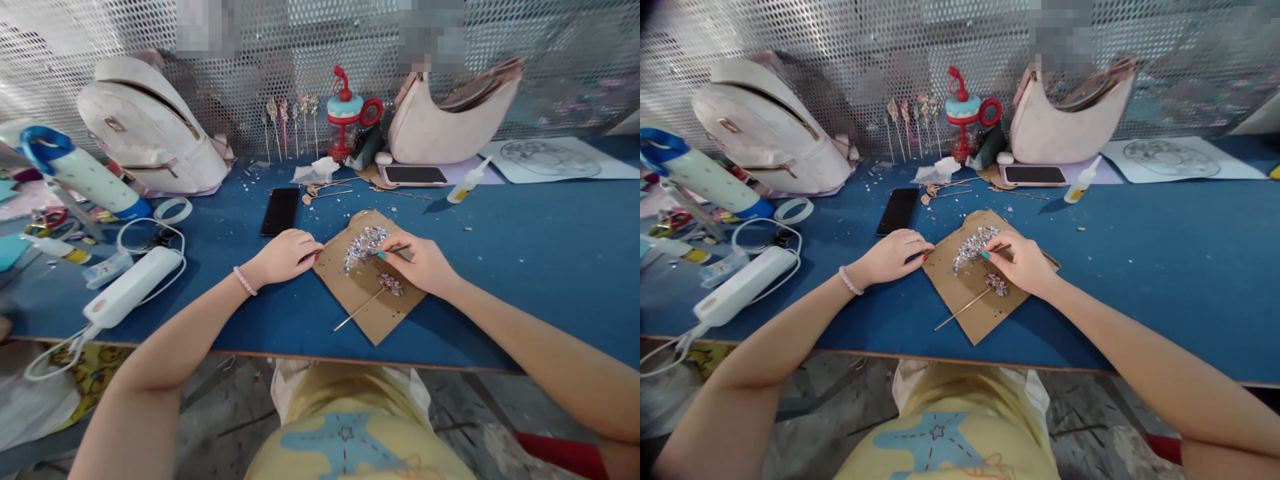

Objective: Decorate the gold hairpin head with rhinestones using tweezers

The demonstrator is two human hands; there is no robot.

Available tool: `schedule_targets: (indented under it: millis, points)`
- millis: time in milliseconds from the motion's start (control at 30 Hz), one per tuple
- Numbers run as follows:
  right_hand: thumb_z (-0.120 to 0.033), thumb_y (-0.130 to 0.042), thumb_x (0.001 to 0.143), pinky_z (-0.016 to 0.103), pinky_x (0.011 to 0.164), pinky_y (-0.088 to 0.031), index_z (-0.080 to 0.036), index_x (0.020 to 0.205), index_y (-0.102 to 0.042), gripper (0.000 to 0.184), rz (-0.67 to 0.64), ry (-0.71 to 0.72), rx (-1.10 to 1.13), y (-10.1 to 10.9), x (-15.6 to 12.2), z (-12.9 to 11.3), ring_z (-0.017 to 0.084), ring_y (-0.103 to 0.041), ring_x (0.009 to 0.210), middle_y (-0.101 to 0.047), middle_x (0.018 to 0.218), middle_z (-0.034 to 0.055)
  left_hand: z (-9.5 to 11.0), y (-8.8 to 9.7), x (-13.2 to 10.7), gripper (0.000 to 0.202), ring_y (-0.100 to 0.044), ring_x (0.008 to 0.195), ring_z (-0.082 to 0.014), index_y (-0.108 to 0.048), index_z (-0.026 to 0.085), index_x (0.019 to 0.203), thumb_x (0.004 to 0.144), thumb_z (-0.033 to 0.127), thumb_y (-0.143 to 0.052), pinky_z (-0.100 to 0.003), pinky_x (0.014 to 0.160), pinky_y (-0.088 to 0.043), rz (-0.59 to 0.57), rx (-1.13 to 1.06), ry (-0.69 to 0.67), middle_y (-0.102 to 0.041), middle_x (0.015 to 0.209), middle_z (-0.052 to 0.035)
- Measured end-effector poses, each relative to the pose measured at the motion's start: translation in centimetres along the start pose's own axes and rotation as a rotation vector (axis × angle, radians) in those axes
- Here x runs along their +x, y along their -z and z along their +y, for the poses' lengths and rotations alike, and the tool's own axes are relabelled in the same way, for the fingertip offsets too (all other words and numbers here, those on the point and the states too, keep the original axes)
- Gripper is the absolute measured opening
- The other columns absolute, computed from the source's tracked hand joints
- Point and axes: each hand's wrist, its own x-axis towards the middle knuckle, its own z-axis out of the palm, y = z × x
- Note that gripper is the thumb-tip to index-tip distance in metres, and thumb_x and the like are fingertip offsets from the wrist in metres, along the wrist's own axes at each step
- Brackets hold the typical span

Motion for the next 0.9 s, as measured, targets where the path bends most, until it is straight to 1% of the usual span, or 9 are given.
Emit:
schedule_targets:
  millis: [100,167,333,433,567,767,900]
  points:
    - [-0.037,-0.058,0.086,0.046,0.086,-0.057,-0.022,0.089,-0.066,0.018,0.023,-0.008,-0.007,0.0,0.0,0.4,0.026,-0.071,0.091,-0.075,0.096,0.0087,0.0,-0.1,0.0,0.026,-0.065,0.098,-0.0216,-0.065,0.014,0.118,0.101,0.023,-0.047,-0.04,0.091,-0.051,0.0,-0.004,0.002,-0.069,0.103,-0.0088]
    - [-0.038,-0.059,0.086,0.046,0.087,-0.057,-0.022,0.089,-0.066,0.017,0.013,0.01,0.006,0.1,0.0,0.4,0.025,-0.071,0.092,-0.075,0.097,0.0083,-0.1,-0.1,-0.1,0.025,-0.065,0.098,-0.0214,-0.065,0.014,0.118,0.1,0.022,-0.05,-0.041,0.091,-0.051,0.0,-0.006,0.003,-0.069,0.103,-0.0081]
    - [-0.033,-0.06,0.089,0.038,0.084,-0.056,-0.023,0.089,-0.067,0.012,-0.171,0.146,0.099,0.7,-0.2,-0.7,0.022,-0.07,0.093,-0.073,0.097,0.0061,-0.1,-0.1,-0.1,0.022,-0.065,0.097,-0.0204,-0.063,0.014,0.117,0.1,0.023,-0.054,-0.042,0.091,-0.053,0.002,-0.003,0.003,-0.068,0.103,-0.0064]
    - [-0.032,-0.059,0.089,0.037,0.082,-0.056,-0.023,0.087,-0.067,0.012,-0.208,0.182,0.086,0.8,-0.3,-1.3,0.021,-0.07,0.093,-0.072,0.096,0.0059,-0.1,-0.1,-0.1,0.021,-0.065,0.097,-0.0201,-0.063,0.014,0.117,0.1,0.024,-0.055,-0.042,0.091,-0.053,0.003,0.002,-0.001,-0.068,0.103,-0.0058]
    - [-0.032,-0.059,0.089,0.036,0.079,-0.057,-0.024,0.088,-0.067,0.011,-0.207,0.177,0.065,0.9,-0.2,-1.1,0.021,-0.07,0.093,-0.072,0.097,0.0061,-0.2,-0.1,-0.1,0.021,-0.065,0.098,-0.0203,-0.063,0.014,0.118,0.1,0.024,-0.054,-0.042,0.092,-0.053,0.001,0.002,-0.004,-0.068,0.104,-0.0062]
    - [-0.033,-0.06,0.088,0.04,0.083,-0.057,-0.023,0.088,-0.066,0.012,-0.159,0.13,0.058,1.1,0.2,-0.2,0.022,-0.071,0.092,-0.072,0.097,0.0062,-0.3,-0.1,-0.1,0.022,-0.065,0.097,-0.0202,-0.063,0.014,0.118,0.101,0.024,-0.053,-0.04,0.091,-0.051,-0.004,-0.007,-0.014,-0.068,0.103,-0.0063]
    - [-0.034,-0.059,0.087,0.041,0.083,-0.058,-0.023,0.087,-0.067,0.014,-0.116,0.102,0.054,1.2,0.3,0.0,0.022,-0.071,0.088,-0.073,0.095,0.0069,-0.3,-0.2,0.0,0.022,-0.065,0.097,-0.0203,-0.062,0.014,0.118,0.1,0.022,-0.052,-0.04,0.091,-0.052,-0.008,-0.01,-0.021,-0.068,0.103,-0.006]
